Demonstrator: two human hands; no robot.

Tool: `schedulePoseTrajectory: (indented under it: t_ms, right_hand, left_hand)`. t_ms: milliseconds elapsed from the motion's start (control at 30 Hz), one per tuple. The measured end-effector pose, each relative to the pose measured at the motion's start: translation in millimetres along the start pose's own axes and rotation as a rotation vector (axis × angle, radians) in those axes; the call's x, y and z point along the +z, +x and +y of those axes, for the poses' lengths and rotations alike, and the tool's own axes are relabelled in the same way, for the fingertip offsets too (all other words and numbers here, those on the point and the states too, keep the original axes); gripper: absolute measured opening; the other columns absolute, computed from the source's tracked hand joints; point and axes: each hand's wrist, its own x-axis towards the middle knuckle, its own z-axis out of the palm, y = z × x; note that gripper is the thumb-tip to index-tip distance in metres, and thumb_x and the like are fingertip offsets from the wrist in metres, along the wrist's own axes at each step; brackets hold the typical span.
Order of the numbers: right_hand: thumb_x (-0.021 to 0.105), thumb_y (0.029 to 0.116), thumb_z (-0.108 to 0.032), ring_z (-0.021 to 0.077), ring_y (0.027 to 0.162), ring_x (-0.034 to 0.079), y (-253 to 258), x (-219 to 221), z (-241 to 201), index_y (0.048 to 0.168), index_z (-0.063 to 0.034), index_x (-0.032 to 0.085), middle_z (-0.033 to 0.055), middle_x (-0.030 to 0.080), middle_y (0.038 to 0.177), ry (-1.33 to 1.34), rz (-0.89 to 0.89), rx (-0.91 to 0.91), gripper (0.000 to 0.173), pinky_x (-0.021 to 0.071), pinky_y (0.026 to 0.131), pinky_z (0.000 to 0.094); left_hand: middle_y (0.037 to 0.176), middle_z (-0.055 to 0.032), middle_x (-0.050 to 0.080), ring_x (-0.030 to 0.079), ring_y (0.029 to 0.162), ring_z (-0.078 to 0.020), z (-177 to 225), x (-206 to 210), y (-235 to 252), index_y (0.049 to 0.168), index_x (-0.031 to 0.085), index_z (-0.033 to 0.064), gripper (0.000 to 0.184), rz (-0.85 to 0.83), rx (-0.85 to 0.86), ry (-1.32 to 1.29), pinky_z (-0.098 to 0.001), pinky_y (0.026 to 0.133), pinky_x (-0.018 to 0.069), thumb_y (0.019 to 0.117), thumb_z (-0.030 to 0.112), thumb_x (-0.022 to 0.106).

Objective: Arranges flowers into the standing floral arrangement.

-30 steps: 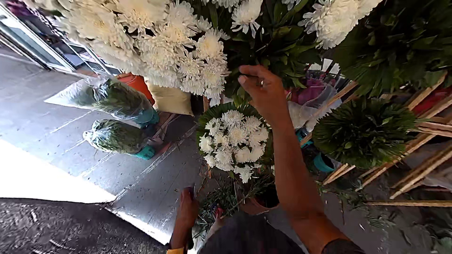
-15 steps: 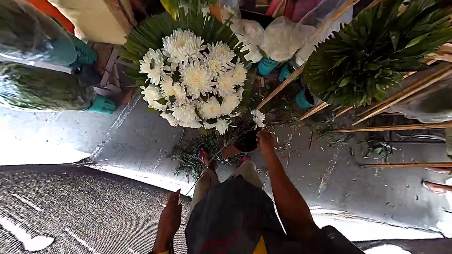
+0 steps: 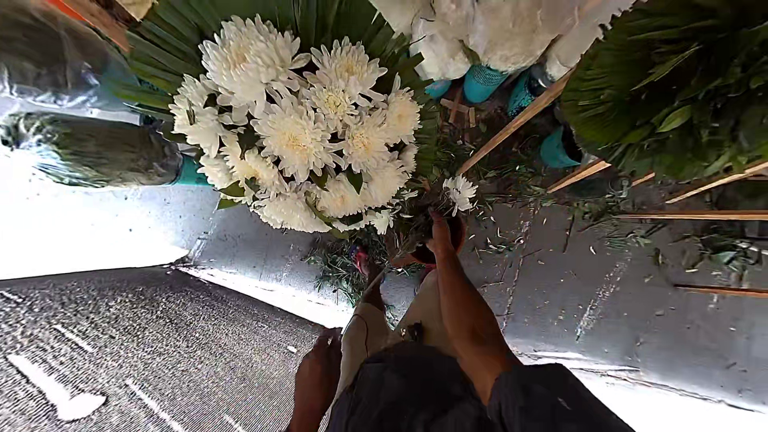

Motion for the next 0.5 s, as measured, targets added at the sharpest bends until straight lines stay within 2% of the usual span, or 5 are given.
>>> schedulePoseTrajectory:
  t_ms: [100, 167, 267, 367, 500]
  right_hand:
    - [0.064, 0.1016, -0.028, 0.0250, 0.107, 0.068, -55, -2, -23, 0.144, -0.0090, 0.049, 0.0150, 0.067, 0.123, 0.021, -0.117, -0.149, 0.048, 0.0590, 0.091, 0.0470]
    - [0.059, 0.1043, -0.021, 0.0231, 0.106, 0.068, -103, -1, -37, 0.145, -0.0043, 0.046, 0.0160, 0.067, 0.123, 0.044, -0.162, -0.211, 0.046, 0.0597, 0.091, 0.0437]
    - [0.048, 0.1089, -0.023, 0.0242, 0.094, 0.071, -155, 14, -66, 0.142, -0.0021, 0.045, 0.0163, 0.069, 0.113, 0.130, -0.220, -0.236, 0.039, 0.0624, 0.081, 0.0429]
    - [0.040, 0.1107, -0.040, 0.0135, 0.071, 0.066, -188, 39, -106, 0.121, -0.0064, 0.054, 0.0042, 0.065, 0.088, 0.085, -0.219, -0.331, 0.038, 0.0601, 0.064, 0.0324]
    - [0.033, 0.1120, -0.030, 0.0122, 0.082, 0.066, -276, 84, -123, 0.129, 0.0020, 0.048, 0.0039, 0.063, 0.091, -0.027, -0.278, -0.730, 0.039, 0.0598, 0.080, 0.0328]
  left_hand:
    - [0.113, -0.0139, 0.068, 0.071, 0.084, -0.0326, 39, -3, 17, 0.131, 0.067, 0.0141, 0.034, 0.129, 0.234, 0.095, -0.0576, 0.071, 0.0591, 0.1023, 0.029, 0.054]
    - [0.124, -0.0138, 0.067, 0.072, 0.093, -0.0316, 71, -6, 29, 0.138, 0.063, 0.0142, 0.045, -0.003, 0.329, 0.076, -0.0576, 0.081, 0.0596, 0.1011, 0.040, 0.059]
    - [0.107, -0.0123, 0.073, 0.071, 0.097, -0.0293, 109, -8, 45, 0.127, 0.069, 0.0139, 0.041, -0.225, 0.405, -0.068, -0.0572, 0.090, 0.0556, 0.0990, 0.043, 0.062]
    - [0.095, -0.0146, 0.072, 0.070, 0.090, -0.0308, 127, -18, 44, 0.113, 0.072, 0.0064, 0.035, -0.138, 0.416, -0.227, -0.0566, 0.087, 0.0554, 0.1015, 0.037, 0.058]
    - [0.084, -0.0141, 0.071, 0.069, 0.077, -0.0278, 142, -40, 30, 0.108, 0.072, 0.0011, 0.032, 0.044, 0.258, -0.588, -0.0531, 0.077, 0.0576, 0.1011, 0.030, 0.060]
